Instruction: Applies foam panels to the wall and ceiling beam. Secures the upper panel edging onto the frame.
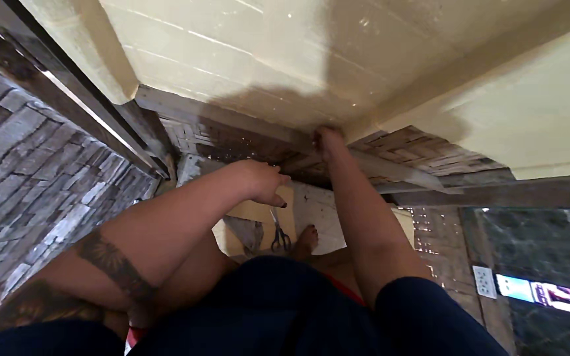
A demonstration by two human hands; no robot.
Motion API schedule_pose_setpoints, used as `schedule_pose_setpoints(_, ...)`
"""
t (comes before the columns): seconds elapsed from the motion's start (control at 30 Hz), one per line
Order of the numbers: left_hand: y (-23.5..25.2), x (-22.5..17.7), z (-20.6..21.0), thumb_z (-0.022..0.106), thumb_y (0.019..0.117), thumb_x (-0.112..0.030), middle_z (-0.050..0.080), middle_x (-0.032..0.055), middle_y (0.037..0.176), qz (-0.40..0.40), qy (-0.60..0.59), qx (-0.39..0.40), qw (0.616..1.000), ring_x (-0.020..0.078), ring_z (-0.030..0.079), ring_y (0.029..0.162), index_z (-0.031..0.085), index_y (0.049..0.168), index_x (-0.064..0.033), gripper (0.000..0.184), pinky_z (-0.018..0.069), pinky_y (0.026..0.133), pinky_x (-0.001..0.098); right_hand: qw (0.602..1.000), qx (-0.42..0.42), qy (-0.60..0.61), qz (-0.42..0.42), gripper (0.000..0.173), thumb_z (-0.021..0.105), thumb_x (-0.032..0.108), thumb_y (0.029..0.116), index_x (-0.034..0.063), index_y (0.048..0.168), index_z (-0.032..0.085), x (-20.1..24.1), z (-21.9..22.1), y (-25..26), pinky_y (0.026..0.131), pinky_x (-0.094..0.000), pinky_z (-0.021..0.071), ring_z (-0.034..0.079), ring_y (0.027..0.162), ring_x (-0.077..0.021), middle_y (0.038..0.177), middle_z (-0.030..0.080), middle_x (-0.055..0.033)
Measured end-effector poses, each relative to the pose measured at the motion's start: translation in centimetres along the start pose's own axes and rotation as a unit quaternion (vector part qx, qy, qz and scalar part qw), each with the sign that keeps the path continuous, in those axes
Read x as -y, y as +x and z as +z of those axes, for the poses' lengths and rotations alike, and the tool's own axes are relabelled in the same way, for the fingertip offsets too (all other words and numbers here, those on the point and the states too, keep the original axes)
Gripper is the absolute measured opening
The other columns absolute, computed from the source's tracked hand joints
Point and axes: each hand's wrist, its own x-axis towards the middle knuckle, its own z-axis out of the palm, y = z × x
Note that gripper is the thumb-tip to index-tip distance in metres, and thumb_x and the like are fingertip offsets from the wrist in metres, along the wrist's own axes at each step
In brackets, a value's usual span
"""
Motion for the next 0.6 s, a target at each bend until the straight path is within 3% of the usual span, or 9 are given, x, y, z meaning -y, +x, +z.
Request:
schedule_pose_setpoints(0.07, 0.1, -0.1, 0.1, 0.053, 0.1022, -0.056, 0.033, 0.0133, 0.165, 0.002, 0.000, 0.000, 1.000, 0.0373, 0.037, 0.148, 0.033, 0.161, -0.0213, 0.071, 0.0361, 0.114, 0.0615, 0.999, 0.026, 0.019, 0.026, 0.033, 0.046, 0.029, 0.1059, 0.0054, 0.127, 0.056, 0.9, -0.9, -0.9, 0.062, -0.0267, 0.0545, 0.066, 0.072, -0.0114, 0.096, 0.071, -0.0059)
schedule_pose_setpoints(0.17, 0.5, 0.1, 0.3, 0.052, 0.1017, -0.058, 0.033, 0.0143, 0.164, 0.004, 0.008, 0.002, 1.000, 0.0380, 0.038, 0.147, 0.033, 0.161, -0.0211, 0.072, 0.0362, 0.113, 0.0621, 0.996, 0.034, 0.085, 0.025, 0.038, 0.045, 0.032, 0.1076, 0.0090, 0.138, 0.047, 2.9, -2.5, -2.1, 0.065, -0.0298, 0.0556, 0.065, 0.075, -0.0150, 0.104, 0.068, -0.0090)
schedule_pose_setpoints(0.3, 0.6, 0.1, -0.1, 0.052, 0.1017, -0.058, 0.031, 0.0148, 0.165, -0.002, 0.005, 0.008, 1.000, 0.0369, 0.038, 0.148, 0.032, 0.162, -0.0198, 0.074, 0.0355, 0.114, 0.0617, 0.985, 0.019, 0.173, 0.000, 0.020, 0.042, 0.023, 0.1049, 0.0108, 0.118, 0.051, 6.3, -4.3, -4.3, 0.061, -0.0270, 0.0542, 0.062, 0.068, -0.0115, 0.093, 0.064, -0.0037)
schedule_pose_setpoints(0.5, 1.1, 0.3, 0.4, 0.052, 0.1025, -0.055, 0.032, 0.0164, 0.165, 0.009, -0.001, 0.013, 1.000, 0.0362, 0.036, 0.149, 0.032, 0.162, -0.0191, 0.073, 0.0329, 0.117, 0.0605, 0.974, 0.004, 0.223, -0.031, 0.021, 0.039, 0.025, 0.1062, 0.0116, 0.119, 0.048, 9.6, -6.3, -6.7, 0.062, -0.0274, 0.0557, 0.064, 0.069, -0.0114, 0.095, 0.066, -0.0030)
schedule_pose_setpoints(0.6, 1.3, 0.5, 0.6, 0.053, 0.1022, -0.055, 0.033, 0.0165, 0.164, 0.015, -0.010, 0.006, 1.000, 0.0356, 0.037, 0.149, 0.034, 0.161, -0.0176, 0.072, 0.0334, 0.116, 0.0610, 0.983, 0.012, 0.166, -0.073, 0.027, 0.039, 0.027, 0.1078, 0.0101, 0.127, 0.047, 9.8, -7.6, -8.3, 0.067, -0.0293, 0.0574, 0.068, 0.076, -0.0132, 0.100, 0.068, -0.0041)
